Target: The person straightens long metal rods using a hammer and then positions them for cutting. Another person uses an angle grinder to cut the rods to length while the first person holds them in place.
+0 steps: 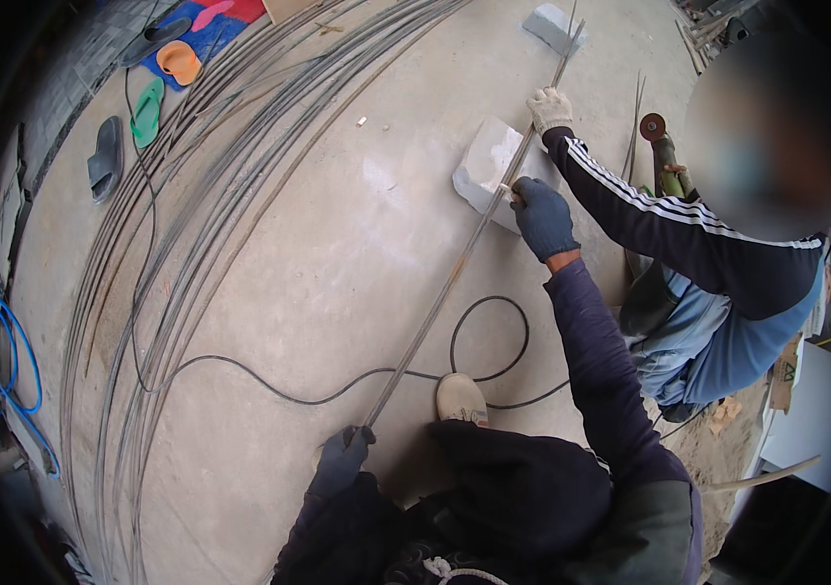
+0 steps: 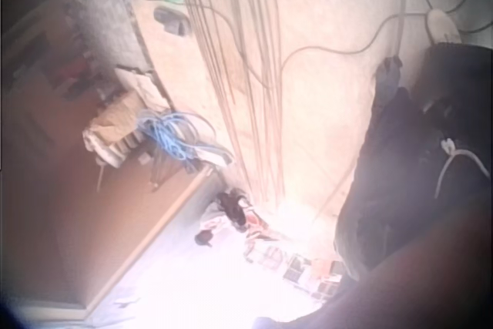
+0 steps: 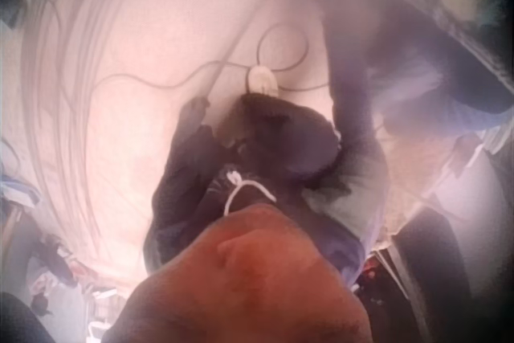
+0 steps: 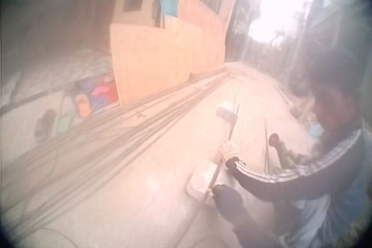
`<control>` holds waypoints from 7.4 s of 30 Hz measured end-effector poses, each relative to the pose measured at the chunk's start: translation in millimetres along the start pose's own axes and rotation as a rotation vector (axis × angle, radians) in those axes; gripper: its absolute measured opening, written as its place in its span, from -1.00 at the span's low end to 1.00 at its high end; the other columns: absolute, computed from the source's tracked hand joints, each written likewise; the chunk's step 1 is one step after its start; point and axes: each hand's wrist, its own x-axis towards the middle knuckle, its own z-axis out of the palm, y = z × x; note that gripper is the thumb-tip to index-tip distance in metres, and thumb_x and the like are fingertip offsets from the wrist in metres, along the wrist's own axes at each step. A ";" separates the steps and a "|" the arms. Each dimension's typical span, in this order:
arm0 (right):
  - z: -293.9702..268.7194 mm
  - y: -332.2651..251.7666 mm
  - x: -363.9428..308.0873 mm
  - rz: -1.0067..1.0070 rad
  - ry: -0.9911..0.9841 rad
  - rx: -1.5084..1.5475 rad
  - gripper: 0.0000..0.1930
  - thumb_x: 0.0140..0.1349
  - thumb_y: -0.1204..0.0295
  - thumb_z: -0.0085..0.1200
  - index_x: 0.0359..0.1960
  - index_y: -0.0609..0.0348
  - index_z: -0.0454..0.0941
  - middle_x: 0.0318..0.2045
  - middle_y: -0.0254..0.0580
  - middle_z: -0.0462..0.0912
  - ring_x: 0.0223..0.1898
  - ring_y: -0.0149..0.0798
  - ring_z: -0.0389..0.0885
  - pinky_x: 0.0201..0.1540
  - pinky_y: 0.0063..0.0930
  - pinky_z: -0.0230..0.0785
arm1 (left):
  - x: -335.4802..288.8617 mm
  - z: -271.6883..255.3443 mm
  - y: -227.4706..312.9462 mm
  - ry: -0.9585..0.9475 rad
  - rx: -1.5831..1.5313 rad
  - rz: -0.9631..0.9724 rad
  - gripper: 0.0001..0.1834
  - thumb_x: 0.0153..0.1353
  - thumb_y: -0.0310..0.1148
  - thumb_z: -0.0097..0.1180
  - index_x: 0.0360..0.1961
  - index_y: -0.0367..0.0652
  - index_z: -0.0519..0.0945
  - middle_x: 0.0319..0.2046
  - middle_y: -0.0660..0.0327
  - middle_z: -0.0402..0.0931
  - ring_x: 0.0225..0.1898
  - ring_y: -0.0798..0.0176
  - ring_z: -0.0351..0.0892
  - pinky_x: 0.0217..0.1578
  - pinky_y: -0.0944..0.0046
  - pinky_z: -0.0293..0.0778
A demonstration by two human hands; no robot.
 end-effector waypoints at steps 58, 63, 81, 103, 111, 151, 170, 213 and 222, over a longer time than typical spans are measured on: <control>95.3 -106.6 -86.8 1.133 -0.648 2.209 -0.49 0.39 -0.23 0.03 -0.38 -0.05 0.48 -0.71 -0.63 0.18 -0.72 -0.50 0.14 -0.57 -0.50 0.12 | -12.9 -3.8 29.7 -0.163 -0.132 -0.233 -0.71 0.51 -0.18 0.01 -0.08 -0.20 0.58 -0.38 0.31 0.50 -0.38 0.45 0.46 -0.33 0.36 0.46; 95.9 -108.8 -87.2 1.136 -0.641 2.120 -0.50 0.39 -0.23 0.04 -0.38 -0.05 0.49 -0.70 -0.63 0.20 -0.72 -0.50 0.14 -0.58 -0.50 0.13 | -15.3 -8.0 13.0 -0.066 0.059 0.000 -0.72 0.49 -0.23 0.00 -0.16 -0.21 0.64 -0.40 0.32 0.55 -0.40 0.45 0.45 -0.33 0.37 0.45; 23.1 -133.3 -69.8 1.150 -0.844 0.923 -0.40 0.38 -0.16 0.07 -0.09 0.27 0.52 -0.32 -0.09 0.61 -0.34 -0.12 0.66 -0.20 -0.15 0.61 | -13.1 0.9 -16.1 0.035 0.094 0.135 -0.60 0.47 -0.09 0.04 -0.26 -0.24 0.67 -0.43 0.06 0.65 -0.33 0.15 0.64 -0.24 0.17 0.48; 48.9 -131.6 -80.2 1.219 -0.767 1.218 -0.52 0.42 0.17 0.04 0.14 0.36 0.34 -0.06 0.20 0.57 -0.12 0.11 0.65 -0.01 0.04 0.60 | -13.4 -1.2 -20.8 0.067 0.164 0.264 -0.53 0.44 0.05 0.00 -0.24 -0.19 0.63 -0.36 -0.04 0.62 -0.29 -0.16 0.60 -0.21 -0.05 0.45; 57.2 -128.9 -83.1 1.216 -0.732 1.206 -0.54 0.42 0.22 0.01 0.15 0.36 0.30 0.02 0.25 0.52 0.00 0.17 0.60 0.05 0.11 0.55 | -8.5 3.5 -32.0 0.173 0.186 0.374 -0.57 0.45 -0.04 0.03 -0.29 -0.21 0.67 -0.49 0.11 0.63 -0.43 0.21 0.57 -0.32 0.14 0.44; 64.2 -120.0 -85.0 1.137 -0.747 1.270 -0.76 0.41 0.26 0.08 -0.20 0.20 0.43 -0.40 -0.06 0.55 -0.42 -0.08 0.60 -0.17 -0.01 0.63 | -20.3 -10.6 -7.2 0.100 0.232 0.203 -0.46 0.44 0.08 -0.05 -0.22 -0.25 0.65 -0.36 -0.07 0.63 -0.29 -0.12 0.62 -0.21 -0.06 0.46; 65.6 -120.1 -81.5 1.023 -0.751 1.136 -0.80 0.42 0.25 0.06 -0.34 0.01 0.40 -0.55 -0.25 0.46 -0.52 -0.21 0.46 -0.28 -0.17 0.49 | -26.8 -13.2 -3.7 0.051 0.227 0.207 -0.43 0.46 0.12 -0.15 -0.19 -0.22 0.61 -0.25 -0.05 0.62 -0.20 -0.12 0.61 -0.09 -0.04 0.47; 78.3 -90.2 -82.4 1.067 -0.808 1.234 -0.82 0.42 0.24 0.08 -0.32 -0.02 0.46 -0.51 -0.32 0.44 -0.39 -0.26 0.53 -0.19 -0.20 0.45 | -15.9 -3.5 -20.5 0.124 0.212 0.214 -0.41 0.43 0.14 -0.10 -0.07 -0.23 0.66 -0.10 -0.11 0.65 -0.04 -0.15 0.63 0.00 -0.08 0.49; 74.4 -98.8 -82.5 1.098 -0.780 1.225 -0.82 0.39 0.24 0.11 -0.32 0.00 0.47 -0.51 -0.28 0.51 -0.40 -0.23 0.55 -0.23 -0.20 0.46 | -16.1 -6.1 -18.3 0.107 0.230 0.231 -0.42 0.43 0.13 -0.13 -0.15 -0.21 0.65 -0.17 -0.09 0.64 -0.10 -0.15 0.63 -0.06 -0.10 0.47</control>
